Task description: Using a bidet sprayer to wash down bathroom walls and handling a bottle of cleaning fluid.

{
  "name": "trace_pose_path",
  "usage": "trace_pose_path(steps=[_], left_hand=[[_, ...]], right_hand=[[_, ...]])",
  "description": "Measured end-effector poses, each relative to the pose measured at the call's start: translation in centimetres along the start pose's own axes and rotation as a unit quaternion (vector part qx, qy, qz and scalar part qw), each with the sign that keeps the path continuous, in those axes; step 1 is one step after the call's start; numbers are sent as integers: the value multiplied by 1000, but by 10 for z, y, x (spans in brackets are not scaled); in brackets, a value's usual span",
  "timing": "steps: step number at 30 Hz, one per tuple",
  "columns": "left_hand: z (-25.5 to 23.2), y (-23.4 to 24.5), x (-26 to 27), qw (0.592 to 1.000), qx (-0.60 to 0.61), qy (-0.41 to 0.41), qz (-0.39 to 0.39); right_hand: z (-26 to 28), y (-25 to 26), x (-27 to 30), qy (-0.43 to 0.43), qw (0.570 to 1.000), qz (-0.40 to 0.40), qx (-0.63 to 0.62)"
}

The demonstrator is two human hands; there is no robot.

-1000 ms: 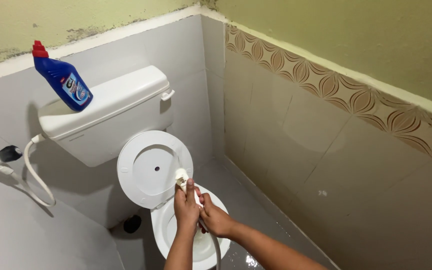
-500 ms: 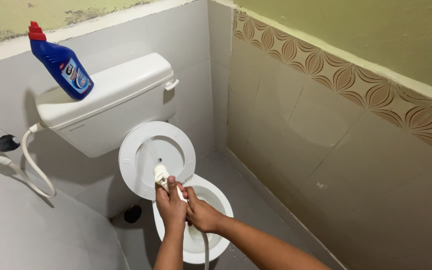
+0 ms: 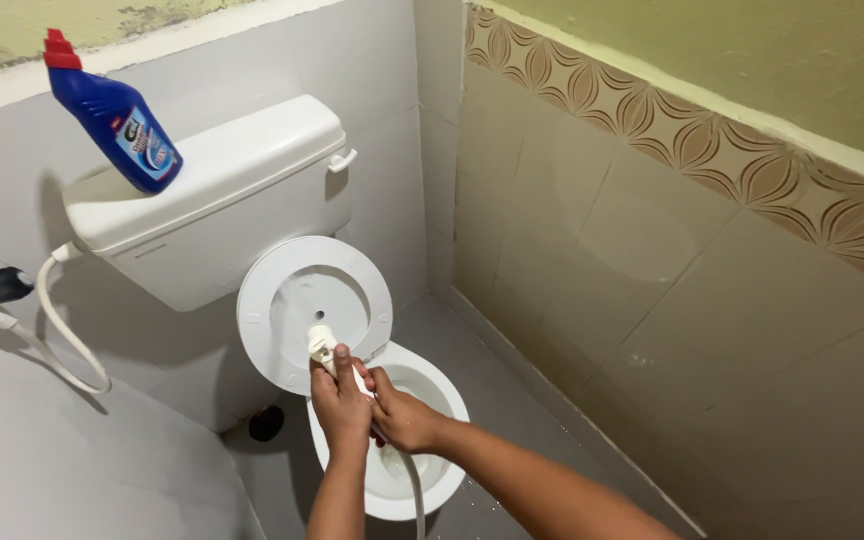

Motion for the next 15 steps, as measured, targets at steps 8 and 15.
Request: trace_pose_path(steps=[8,15], left_hand=[[18,14,-10,992,-97,32,67],[23,40,1,997,-42,64,-4]], right_hand=[[13,-10,-1,23,999,-23,-39],[11,-33,0,-44,997,68,-19]])
Point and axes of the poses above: each hand's wrist, its own x-axis away from the middle knuckle, its own y-axis out of the back of the hand, z = x × y, the point moved 6 cm from there along -x, towards the middle knuckle, and after that the axes turned 1 degree about z, right-handed, at the moved point
